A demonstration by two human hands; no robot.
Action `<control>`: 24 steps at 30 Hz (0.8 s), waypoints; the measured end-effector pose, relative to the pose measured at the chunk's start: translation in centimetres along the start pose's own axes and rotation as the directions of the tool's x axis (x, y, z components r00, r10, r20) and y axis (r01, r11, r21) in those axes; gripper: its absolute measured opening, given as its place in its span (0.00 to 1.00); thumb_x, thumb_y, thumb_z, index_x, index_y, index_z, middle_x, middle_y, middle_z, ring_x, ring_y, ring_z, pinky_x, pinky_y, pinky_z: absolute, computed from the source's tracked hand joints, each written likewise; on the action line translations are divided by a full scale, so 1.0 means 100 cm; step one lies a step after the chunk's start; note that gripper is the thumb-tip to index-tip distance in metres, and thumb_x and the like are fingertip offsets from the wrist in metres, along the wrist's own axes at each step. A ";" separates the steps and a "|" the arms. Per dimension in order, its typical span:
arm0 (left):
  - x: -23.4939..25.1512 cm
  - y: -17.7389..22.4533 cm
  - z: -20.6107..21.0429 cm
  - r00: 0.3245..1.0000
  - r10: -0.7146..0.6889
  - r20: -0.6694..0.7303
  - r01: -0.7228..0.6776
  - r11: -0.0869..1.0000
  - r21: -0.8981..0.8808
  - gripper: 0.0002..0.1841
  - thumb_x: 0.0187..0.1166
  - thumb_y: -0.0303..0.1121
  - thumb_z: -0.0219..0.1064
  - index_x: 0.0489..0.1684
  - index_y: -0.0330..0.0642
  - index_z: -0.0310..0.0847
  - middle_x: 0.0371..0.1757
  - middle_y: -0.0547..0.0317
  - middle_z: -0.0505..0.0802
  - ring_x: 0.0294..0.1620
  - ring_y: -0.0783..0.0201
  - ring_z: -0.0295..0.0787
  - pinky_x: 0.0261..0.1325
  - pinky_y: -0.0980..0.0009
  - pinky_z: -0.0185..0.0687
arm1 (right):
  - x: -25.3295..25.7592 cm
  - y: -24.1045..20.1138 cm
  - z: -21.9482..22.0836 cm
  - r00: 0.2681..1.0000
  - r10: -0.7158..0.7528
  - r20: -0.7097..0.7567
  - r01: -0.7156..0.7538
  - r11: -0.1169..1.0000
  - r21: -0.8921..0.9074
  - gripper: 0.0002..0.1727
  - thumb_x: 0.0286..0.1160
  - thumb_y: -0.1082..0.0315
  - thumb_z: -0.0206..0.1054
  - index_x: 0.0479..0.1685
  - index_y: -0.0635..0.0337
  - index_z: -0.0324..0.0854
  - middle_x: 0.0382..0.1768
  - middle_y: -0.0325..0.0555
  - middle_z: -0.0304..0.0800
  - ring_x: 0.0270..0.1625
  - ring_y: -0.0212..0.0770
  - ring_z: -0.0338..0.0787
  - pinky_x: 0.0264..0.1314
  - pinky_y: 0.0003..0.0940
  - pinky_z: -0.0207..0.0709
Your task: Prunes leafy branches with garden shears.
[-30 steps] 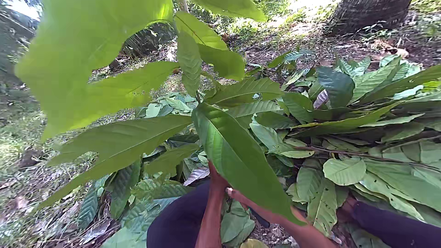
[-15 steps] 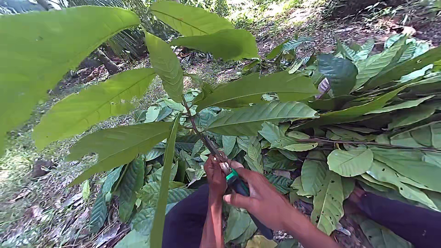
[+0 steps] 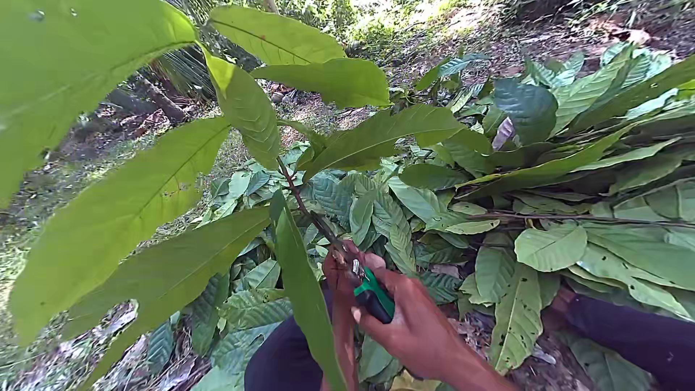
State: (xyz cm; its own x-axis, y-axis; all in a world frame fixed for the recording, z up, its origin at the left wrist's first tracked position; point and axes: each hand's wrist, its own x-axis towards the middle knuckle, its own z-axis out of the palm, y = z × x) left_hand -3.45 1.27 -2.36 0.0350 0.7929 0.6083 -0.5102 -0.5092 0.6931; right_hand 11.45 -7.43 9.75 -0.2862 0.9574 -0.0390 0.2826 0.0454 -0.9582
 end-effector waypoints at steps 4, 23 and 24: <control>0.010 0.018 0.024 0.993 -0.106 -0.049 0.098 0.984 -0.146 0.17 0.82 0.55 0.63 0.41 0.53 0.86 0.13 0.78 0.78 0.12 0.83 0.70 0.18 0.84 0.67 | 0.001 -0.010 -0.003 0.959 0.017 0.282 -0.077 0.976 0.203 0.23 0.62 0.49 0.74 0.49 0.57 0.83 0.32 0.36 0.83 0.34 0.30 0.83 0.38 0.33 0.78; 0.007 0.007 0.022 0.983 -0.117 -0.141 0.077 0.961 -0.264 0.14 0.81 0.49 0.66 0.45 0.52 0.91 0.22 0.76 0.88 0.19 0.84 0.81 0.26 0.85 0.78 | 0.019 -0.017 0.008 0.989 -0.034 0.143 -0.002 0.969 0.246 0.16 0.66 0.52 0.72 0.37 0.58 0.84 0.27 0.36 0.83 0.27 0.28 0.84 0.31 0.28 0.79; 0.004 0.002 0.016 0.983 -0.115 -0.142 0.078 0.966 -0.245 0.15 0.82 0.50 0.65 0.43 0.50 0.90 0.22 0.75 0.88 0.19 0.83 0.81 0.26 0.85 0.78 | 0.017 -0.016 0.009 0.990 -0.061 0.125 0.028 0.967 0.251 0.16 0.66 0.53 0.72 0.37 0.58 0.85 0.28 0.37 0.84 0.28 0.28 0.84 0.32 0.27 0.79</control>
State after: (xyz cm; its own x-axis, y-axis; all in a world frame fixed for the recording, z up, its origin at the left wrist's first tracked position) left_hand -2.18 1.01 -1.37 -0.0290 0.8859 0.4630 -0.7006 -0.3484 0.6227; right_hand 9.72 -6.15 10.97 -0.4147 0.9098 -0.0160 0.0354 -0.0014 -0.9994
